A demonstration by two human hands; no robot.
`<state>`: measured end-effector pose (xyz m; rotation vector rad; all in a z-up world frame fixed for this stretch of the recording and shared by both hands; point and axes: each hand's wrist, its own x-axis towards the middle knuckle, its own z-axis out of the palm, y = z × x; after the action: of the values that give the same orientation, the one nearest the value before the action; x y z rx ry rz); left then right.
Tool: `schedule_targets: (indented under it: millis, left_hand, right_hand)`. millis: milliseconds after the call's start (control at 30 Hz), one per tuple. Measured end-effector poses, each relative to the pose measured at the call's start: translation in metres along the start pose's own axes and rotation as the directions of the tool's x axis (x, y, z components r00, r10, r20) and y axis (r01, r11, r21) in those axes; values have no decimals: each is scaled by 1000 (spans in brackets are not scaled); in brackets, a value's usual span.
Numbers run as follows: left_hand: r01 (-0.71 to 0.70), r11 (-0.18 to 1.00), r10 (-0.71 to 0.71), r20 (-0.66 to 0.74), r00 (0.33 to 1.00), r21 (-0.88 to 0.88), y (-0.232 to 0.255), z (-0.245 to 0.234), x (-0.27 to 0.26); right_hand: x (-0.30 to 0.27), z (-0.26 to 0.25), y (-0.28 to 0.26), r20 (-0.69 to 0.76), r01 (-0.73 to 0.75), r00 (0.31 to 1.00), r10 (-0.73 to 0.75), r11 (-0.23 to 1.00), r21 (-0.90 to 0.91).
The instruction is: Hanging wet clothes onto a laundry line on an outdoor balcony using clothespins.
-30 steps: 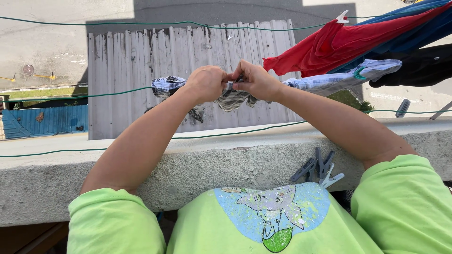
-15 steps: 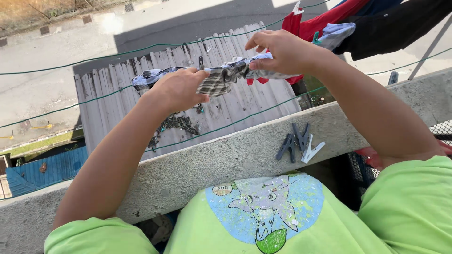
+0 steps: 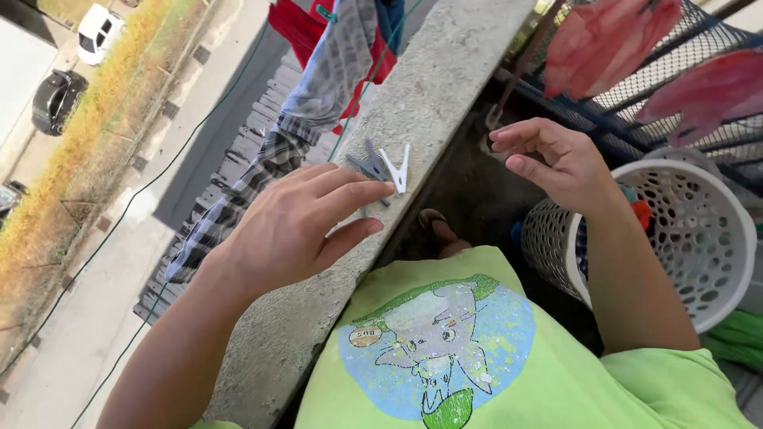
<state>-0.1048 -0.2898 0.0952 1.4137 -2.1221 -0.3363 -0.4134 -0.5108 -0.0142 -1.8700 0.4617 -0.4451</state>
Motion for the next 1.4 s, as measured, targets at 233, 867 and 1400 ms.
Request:
schedule_targets:
  millis: [233,867,1400]
  left_hand:
    - [-214,932,286,234,929,-291,42,57,82]
    - [368,872,-153,535,831,-322,90,327,215]
    - [514,828,-247,679,691,-222,94,467,197]
  right_hand:
    - [-143,24,65,-311,-390,834,457,885,254]
    - [-354,-57,358,-256,-766,606,753,640,68]
    - [-400,22,550,328,-464,386,862,489,-739]
